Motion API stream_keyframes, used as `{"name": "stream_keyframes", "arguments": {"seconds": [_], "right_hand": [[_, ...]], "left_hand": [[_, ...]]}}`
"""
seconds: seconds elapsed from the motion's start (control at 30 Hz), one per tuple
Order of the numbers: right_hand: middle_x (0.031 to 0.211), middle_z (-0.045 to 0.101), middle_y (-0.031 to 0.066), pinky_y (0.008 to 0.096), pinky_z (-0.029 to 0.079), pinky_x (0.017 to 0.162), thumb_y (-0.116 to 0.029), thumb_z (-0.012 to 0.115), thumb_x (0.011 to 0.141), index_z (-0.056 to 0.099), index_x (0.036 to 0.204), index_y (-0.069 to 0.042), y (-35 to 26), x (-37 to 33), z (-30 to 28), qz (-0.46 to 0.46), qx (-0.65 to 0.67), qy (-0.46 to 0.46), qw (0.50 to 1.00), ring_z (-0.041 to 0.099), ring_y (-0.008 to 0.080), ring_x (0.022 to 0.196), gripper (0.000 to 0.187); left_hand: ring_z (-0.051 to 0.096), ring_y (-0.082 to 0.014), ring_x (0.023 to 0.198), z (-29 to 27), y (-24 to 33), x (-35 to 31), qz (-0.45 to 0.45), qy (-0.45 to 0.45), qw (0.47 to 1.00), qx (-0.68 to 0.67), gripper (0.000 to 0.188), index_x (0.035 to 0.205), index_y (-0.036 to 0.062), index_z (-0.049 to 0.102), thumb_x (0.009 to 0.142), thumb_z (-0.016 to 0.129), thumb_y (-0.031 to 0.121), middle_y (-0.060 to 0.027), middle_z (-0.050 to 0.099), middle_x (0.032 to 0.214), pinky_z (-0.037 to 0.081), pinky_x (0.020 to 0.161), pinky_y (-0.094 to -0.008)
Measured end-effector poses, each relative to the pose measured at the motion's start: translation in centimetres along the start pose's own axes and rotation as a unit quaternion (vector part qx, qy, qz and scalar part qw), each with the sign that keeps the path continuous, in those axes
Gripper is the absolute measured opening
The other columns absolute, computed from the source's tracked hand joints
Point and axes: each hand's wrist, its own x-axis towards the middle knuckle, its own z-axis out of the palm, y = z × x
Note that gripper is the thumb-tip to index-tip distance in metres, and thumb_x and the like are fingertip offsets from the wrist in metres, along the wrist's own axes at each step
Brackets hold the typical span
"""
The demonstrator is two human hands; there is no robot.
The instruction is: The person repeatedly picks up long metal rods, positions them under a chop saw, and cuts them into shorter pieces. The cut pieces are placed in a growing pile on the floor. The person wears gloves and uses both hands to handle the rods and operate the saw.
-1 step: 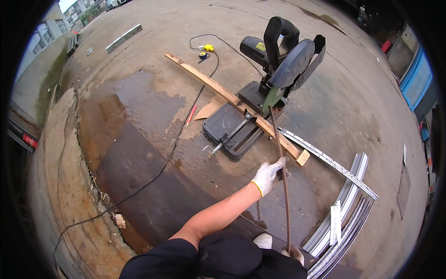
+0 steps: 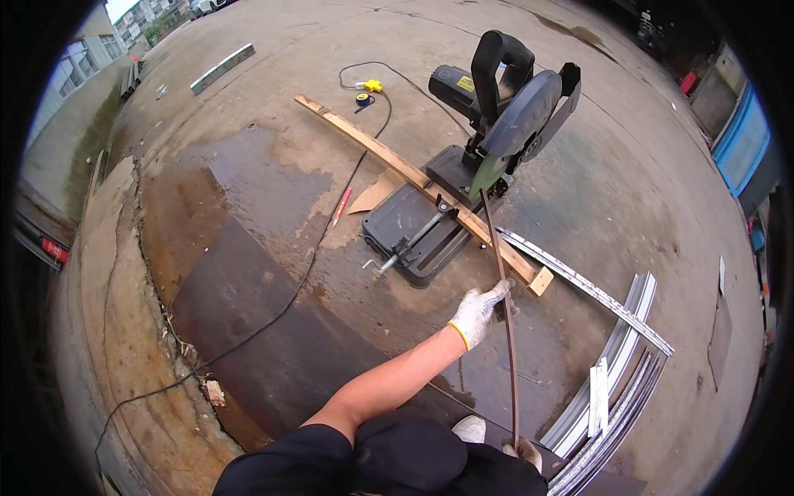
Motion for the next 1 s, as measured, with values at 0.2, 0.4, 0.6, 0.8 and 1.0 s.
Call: {"name": "stream_keyframes", "arguments": {"seconds": [0.2, 0.4, 0.6, 0.8, 1.0], "right_hand": [[0.078, 0.066, 0.0042, 0.0261, 0.047, 0.060, -0.015, 0.066, 0.093, 0.071, 0.102, 0.000, 3.6, 2.4, -1.7, 0.017, 0.019, -0.050, 0.998, 0.060, 0.0098, 0.066, 0.018], [0.082, 0.066, 0.0046, 0.0270, 0.047, 0.064, -0.016, 0.067, 0.094, 0.069, 0.107, 0.000, 2.5, 3.0, -1.6, -0.001, 0.010, -0.057, 0.998, 0.059, 0.0109, 0.071, 0.021], [0.087, 0.066, 0.0051, 0.0278, 0.047, 0.068, -0.018, 0.068, 0.094, 0.068, 0.111, 0.000, 2.1, 3.4, -1.5, -0.011, 0.009, -0.060, 0.998, 0.059, 0.0121, 0.075, 0.025], [0.091, 0.066, 0.0056, 0.0287, 0.048, 0.072, -0.020, 0.069, 0.094, 0.066, 0.116, 0.000, 2.1, 3.4, -1.3, -0.022, 0.015, -0.059, 0.998, 0.059, 0.0133, 0.080, 0.029], [0.096, 0.066, 0.0061, 0.0296, 0.048, 0.076, -0.022, 0.070, 0.095, 0.064, 0.120, -0.001, 2.8, 3.5, -1.3, -0.044, 0.027, -0.023, 0.998, 0.059, 0.0145, 0.084, 0.034]], "left_hand": [[0.067, -0.0237, 0.085, -0.6, -1.8, 1.2, 0.012, -0.041, 0.996, -0.075, 0.016, 0.111, 0.0048, 0.064, 0.100, 0.063, 0.016, -0.0086, 0.067, 0.096, 0.060, 0.083, -0.0447], [0.065, -0.0183, 0.078, 0.9, -0.4, -0.2, -0.022, 0.009, 1.000, 0.009, 0.020, 0.101, 0.0057, 0.066, 0.095, 0.073, 0.023, -0.0048, 0.066, 0.088, 0.061, 0.078, -0.0384], [0.065, -0.0195, 0.078, -0.3, -1.2, 0.7, -0.009, -0.033, 0.999, -0.022, 0.018, 0.105, 0.0046, 0.064, 0.095, 0.072, 0.019, -0.0058, 0.065, 0.088, 0.061, 0.081, -0.0406], [0.067, -0.0223, 0.086, 0.0, -1.3, 0.6, 0.020, -0.034, 0.997, -0.067, 0.016, 0.110, 0.0045, 0.064, 0.099, 0.065, 0.016, -0.0072, 0.065, 0.093, 0.061, 0.084, -0.0438], [0.067, -0.0219, 0.087, 0.3, -0.6, 0.3, -0.003, -0.033, 0.999, -0.024, 0.029, 0.114, 0.0058, 0.062, 0.097, 0.070, 0.027, -0.0064, 0.065, 0.090, 0.060, 0.082, -0.0419]]}}
